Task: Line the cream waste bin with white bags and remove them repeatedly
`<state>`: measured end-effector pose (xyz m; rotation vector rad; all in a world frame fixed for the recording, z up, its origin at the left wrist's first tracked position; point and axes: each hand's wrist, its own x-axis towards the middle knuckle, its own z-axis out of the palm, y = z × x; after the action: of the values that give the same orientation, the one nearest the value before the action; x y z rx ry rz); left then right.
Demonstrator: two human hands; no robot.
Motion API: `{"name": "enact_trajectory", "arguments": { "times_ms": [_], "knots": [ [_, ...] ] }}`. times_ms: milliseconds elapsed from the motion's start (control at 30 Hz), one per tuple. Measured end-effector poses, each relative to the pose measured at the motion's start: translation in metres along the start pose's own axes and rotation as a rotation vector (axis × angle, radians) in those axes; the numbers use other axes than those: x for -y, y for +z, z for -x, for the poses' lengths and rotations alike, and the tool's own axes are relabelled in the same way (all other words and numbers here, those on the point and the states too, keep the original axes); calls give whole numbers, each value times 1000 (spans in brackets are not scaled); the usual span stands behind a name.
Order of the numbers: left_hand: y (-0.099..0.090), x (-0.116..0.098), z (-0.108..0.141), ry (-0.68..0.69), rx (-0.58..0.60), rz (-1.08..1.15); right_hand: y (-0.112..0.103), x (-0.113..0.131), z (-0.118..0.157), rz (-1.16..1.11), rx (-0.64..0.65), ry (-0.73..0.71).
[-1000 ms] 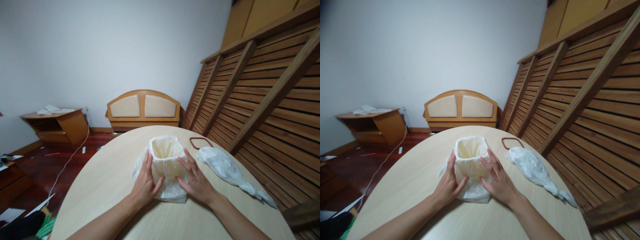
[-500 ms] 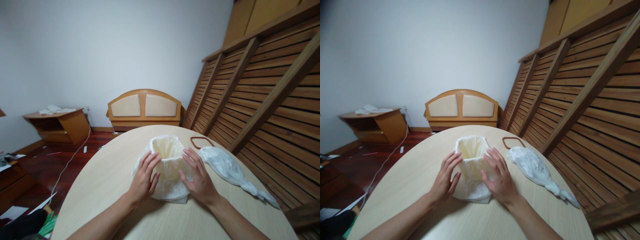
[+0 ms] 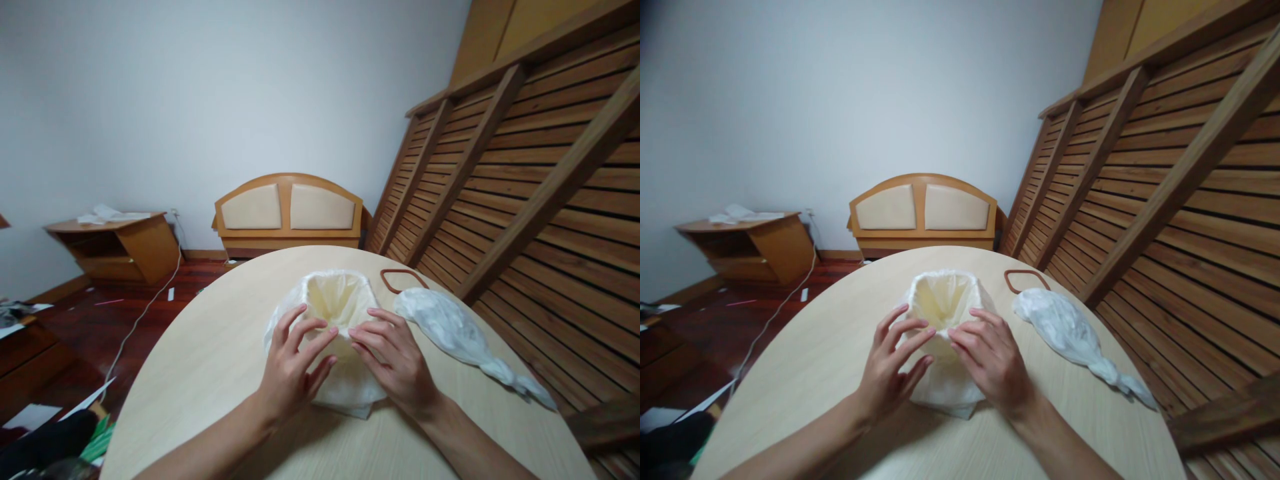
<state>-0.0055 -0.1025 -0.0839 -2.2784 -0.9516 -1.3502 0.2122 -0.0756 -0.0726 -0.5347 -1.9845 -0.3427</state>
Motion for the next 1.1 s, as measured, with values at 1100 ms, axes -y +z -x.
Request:
{"name": "enact_trajectory", "arguments": {
  "times_ms": [1100],
  "knots": [
    [6, 2, 5, -5, -35, 32, -6, -3, 4, 17, 41, -18]
  ]
}}
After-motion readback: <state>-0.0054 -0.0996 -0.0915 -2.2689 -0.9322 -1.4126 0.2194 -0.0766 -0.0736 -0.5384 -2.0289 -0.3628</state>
